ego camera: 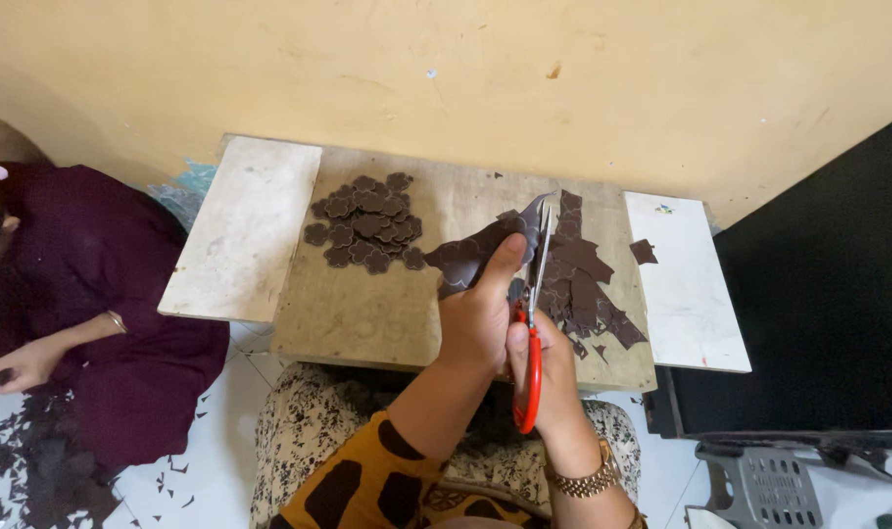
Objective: The person uses red-handled scissors to cut scalloped shapes from a dark brown sheet of material. They hold the sheet with the left hand and cut along the pattern with the right hand, placing finished pieces on a wooden board. A second person sits nearby on the floor, handling scraps and using a phone.
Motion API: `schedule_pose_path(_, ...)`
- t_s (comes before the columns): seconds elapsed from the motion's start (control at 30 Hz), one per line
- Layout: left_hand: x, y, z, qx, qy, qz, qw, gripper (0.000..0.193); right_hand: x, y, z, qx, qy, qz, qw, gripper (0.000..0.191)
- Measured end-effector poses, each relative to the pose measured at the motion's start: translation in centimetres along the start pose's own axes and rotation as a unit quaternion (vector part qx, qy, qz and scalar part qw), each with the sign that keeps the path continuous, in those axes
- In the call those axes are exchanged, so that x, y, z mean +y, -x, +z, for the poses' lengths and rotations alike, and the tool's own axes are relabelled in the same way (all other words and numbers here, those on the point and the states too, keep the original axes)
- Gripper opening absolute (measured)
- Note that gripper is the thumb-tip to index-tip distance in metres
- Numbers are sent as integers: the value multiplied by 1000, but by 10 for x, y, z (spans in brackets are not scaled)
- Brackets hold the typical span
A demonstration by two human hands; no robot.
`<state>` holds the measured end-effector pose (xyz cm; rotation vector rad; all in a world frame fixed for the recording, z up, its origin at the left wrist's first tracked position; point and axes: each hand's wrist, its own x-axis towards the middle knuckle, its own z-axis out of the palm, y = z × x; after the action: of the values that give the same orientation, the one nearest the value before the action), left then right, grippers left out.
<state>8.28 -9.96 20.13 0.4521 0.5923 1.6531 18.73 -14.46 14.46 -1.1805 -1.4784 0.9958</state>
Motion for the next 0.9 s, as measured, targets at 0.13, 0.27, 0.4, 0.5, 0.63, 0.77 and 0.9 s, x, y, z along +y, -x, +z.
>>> schedule_pose_path(0.13, 6, 6, 5, -23, -43, 21, 999, 18, -9, 0, -2, -8, -5, -27, 1000, 60)
schedule_pose_path(0.27, 6, 14, 10, -48, -32, 5, 998, 17, -11, 1, -7, -3, 2, -58, 998, 66)
schedule_pose_path(0.4, 5, 20, 15, -34, -33, -25, 999, 19, -10, 2, -6, 6, -13, -42, 999, 70)
schedule_pose_path(0.5, 7, 24, 16, -29, -25, -34, 999, 21, -11, 1, -5, 3, -11, -82, 997, 73)
schedule_pose_path(0.63, 10, 27, 19, -3, -36, -47, 998, 22, -16, 0, -4, -5, -24, -88, 996, 74)
schedule_pose_path(0.77, 13, 22, 18, 1, 1, -67, 998, 22, -18, 0, -10, -12, 7, -87, 996, 73)
schedule_pose_path(0.9, 15, 14, 13, 16, 3, -121, 993, 22, -16, 2, -18, -20, -6, -19, 1000, 65)
